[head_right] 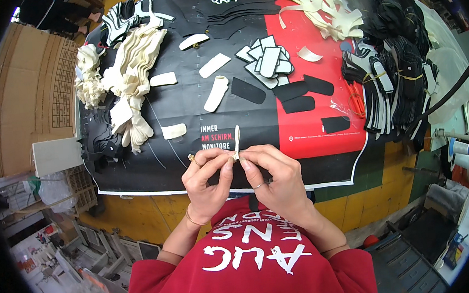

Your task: The person repeatedly picks small white and black fabric pieces from a table, folds them, and places them into gloves. The person also gathers and stacks finished gloves on the table.

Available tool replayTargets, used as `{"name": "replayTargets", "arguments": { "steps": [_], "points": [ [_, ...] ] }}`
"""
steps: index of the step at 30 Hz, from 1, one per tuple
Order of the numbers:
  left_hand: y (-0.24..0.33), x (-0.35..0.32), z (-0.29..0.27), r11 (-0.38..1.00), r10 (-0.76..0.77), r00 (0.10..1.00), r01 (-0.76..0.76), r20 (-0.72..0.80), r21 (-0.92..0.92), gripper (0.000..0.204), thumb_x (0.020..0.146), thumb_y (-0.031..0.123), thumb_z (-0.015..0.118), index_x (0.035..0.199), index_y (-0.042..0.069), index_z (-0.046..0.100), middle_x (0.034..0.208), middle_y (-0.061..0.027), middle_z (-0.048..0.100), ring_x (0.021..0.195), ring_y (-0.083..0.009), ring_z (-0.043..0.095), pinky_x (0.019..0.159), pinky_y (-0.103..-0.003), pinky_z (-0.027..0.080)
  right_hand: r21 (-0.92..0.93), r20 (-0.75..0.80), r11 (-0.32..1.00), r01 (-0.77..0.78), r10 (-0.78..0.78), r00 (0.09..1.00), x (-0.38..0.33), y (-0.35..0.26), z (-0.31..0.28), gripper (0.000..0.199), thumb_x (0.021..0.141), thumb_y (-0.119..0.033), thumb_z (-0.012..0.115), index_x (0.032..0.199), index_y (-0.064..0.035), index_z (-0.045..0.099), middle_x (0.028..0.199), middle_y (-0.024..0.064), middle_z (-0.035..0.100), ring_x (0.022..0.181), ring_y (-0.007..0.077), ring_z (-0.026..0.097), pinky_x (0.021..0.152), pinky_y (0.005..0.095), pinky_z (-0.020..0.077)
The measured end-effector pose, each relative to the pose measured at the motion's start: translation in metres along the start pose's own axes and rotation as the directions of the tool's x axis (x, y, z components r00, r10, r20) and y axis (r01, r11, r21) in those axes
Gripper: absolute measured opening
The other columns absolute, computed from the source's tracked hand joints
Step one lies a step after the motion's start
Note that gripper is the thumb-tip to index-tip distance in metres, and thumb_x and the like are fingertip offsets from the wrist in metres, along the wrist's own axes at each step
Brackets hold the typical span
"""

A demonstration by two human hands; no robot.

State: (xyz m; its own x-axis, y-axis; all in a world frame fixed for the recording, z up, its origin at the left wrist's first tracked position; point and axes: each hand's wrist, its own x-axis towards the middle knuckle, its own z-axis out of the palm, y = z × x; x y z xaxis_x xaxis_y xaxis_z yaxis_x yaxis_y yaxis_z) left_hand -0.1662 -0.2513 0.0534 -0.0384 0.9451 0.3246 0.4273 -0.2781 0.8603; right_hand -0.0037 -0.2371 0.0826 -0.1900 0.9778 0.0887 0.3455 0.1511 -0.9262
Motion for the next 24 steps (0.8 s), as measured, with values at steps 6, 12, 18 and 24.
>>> {"name": "replayTargets", "arguments": {
  "steps": [6, 12, 18, 24],
  "points": [
    [-0.0006, -0.0027, 0.0045, 1.000, 0.026, 1.000, -0.026, 0.011, 0.011, 0.018, 0.082, -0.004, 0.072, 0.099, 0.000, 0.074, 0.094, -0.0099, 0.068, 0.075, -0.0212, 0.068, 0.065, -0.030, 0.055, -0.030, 0.010, 0.999, 0.034, -0.033, 0.999, 0.0012, 0.0011, -0.0042, 0.012, 0.090, -0.004, 0.069, 0.098, 0.0044, 0.070, 0.094, 0.0143, 0.070, 0.081, 0.0250, 0.071, 0.068, 0.0312, 0.0562],
    [-0.0004, -0.0034, 0.0059, 1.000, 0.017, 1.000, -0.017, 0.016, 0.017, 0.019, 0.081, -0.004, 0.072, 0.099, 0.000, 0.073, 0.095, -0.0100, 0.068, 0.075, -0.0214, 0.069, 0.065, -0.030, 0.055, -0.005, 0.021, 1.000, -0.001, 0.001, 1.000, 0.0006, 0.0024, -0.0051, 0.012, 0.089, -0.004, 0.069, 0.098, 0.0048, 0.070, 0.095, 0.0147, 0.070, 0.082, 0.0255, 0.071, 0.070, 0.0312, 0.0559],
    [-0.0016, -0.0022, 0.0062, 0.999, 0.033, 0.999, -0.034, 0.019, 0.043, 0.017, 0.082, -0.004, 0.072, 0.098, 0.000, 0.073, 0.095, -0.0102, 0.068, 0.075, -0.0217, 0.069, 0.064, -0.030, 0.055, 0.028, 0.028, 0.999, -0.023, 0.022, 0.999, -0.0001, 0.0043, -0.0049, 0.013, 0.090, -0.003, 0.068, 0.099, 0.0054, 0.070, 0.096, 0.0147, 0.070, 0.082, 0.0247, 0.071, 0.070, 0.0308, 0.0556],
    [-0.0019, -0.0029, 0.0067, 0.999, 0.018, 0.999, -0.019, 0.030, 0.028, 0.016, 0.082, -0.004, 0.072, 0.098, 0.000, 0.073, 0.094, -0.0107, 0.068, 0.076, -0.0224, 0.069, 0.065, -0.030, 0.055, 0.026, 0.040, 0.999, -0.046, 0.045, 0.998, 0.0000, 0.0044, -0.0054, 0.012, 0.090, -0.002, 0.067, 0.099, 0.0058, 0.070, 0.096, 0.0145, 0.070, 0.079, 0.0244, 0.070, 0.069, 0.0309, 0.0553]
  ]
}}
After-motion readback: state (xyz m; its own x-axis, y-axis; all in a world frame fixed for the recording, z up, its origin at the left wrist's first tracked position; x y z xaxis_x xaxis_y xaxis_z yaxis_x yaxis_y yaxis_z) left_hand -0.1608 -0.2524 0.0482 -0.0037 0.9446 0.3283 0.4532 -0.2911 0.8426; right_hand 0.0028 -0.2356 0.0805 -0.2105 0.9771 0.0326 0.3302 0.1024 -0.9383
